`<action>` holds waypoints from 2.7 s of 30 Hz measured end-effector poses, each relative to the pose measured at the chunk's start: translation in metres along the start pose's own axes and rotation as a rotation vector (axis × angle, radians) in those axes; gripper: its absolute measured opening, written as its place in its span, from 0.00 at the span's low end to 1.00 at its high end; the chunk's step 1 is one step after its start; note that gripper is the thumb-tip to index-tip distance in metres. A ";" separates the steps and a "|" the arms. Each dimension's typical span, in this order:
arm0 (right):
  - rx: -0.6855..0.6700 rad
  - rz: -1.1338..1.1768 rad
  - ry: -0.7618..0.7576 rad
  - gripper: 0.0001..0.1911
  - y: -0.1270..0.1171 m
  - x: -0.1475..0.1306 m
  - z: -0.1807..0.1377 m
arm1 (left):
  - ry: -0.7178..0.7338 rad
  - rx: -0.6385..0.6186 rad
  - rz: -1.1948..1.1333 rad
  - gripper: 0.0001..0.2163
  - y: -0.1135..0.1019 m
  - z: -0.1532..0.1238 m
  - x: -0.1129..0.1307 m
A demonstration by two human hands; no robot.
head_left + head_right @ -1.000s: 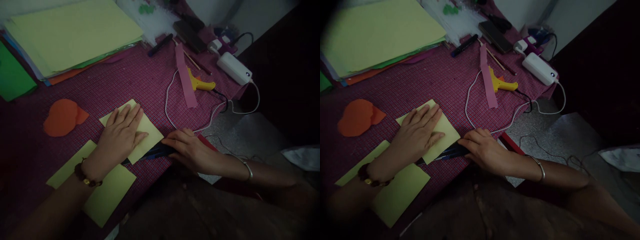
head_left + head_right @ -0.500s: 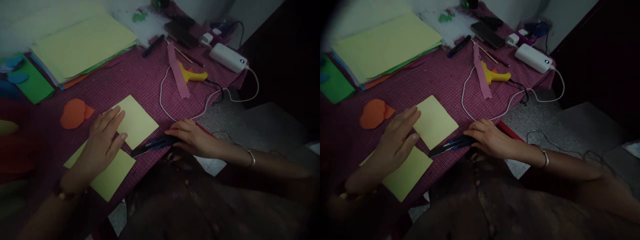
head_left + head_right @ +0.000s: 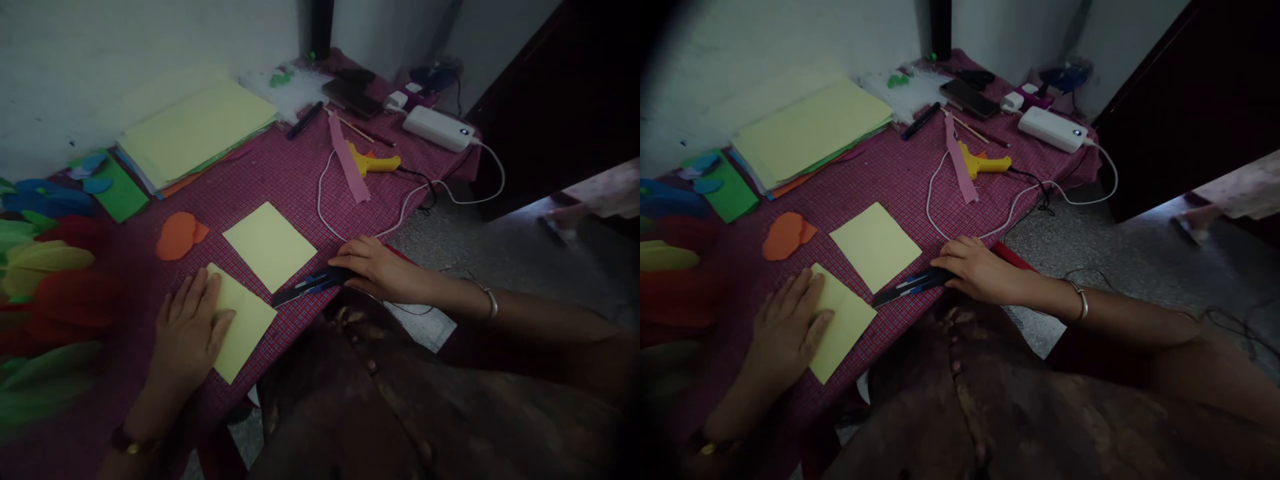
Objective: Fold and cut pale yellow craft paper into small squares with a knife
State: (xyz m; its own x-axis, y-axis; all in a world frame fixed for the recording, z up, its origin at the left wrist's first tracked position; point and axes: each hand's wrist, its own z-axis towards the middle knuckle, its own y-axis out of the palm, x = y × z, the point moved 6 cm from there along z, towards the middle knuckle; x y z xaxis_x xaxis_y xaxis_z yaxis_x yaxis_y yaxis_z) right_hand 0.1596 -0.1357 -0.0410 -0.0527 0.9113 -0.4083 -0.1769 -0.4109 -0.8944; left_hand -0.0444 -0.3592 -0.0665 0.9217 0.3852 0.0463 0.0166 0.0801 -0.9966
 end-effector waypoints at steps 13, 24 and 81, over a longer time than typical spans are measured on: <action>-0.006 -0.014 0.009 0.19 -0.002 0.001 -0.001 | -0.001 0.016 -0.023 0.31 -0.001 0.000 0.001; -0.050 0.020 -0.049 0.20 0.002 -0.004 0.005 | -0.006 0.014 -0.008 0.30 -0.003 0.001 0.002; -0.073 0.036 -0.085 0.18 0.030 -0.066 0.014 | -0.090 -0.051 -0.039 0.23 -0.006 0.001 0.006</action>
State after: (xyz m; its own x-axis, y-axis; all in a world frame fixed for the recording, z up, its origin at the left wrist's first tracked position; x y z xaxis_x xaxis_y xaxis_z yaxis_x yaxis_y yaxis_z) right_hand 0.1440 -0.2076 -0.0389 -0.1417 0.8933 -0.4265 -0.1017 -0.4417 -0.8914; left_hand -0.0392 -0.3564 -0.0602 0.8815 0.4637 0.0885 0.0733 0.0508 -0.9960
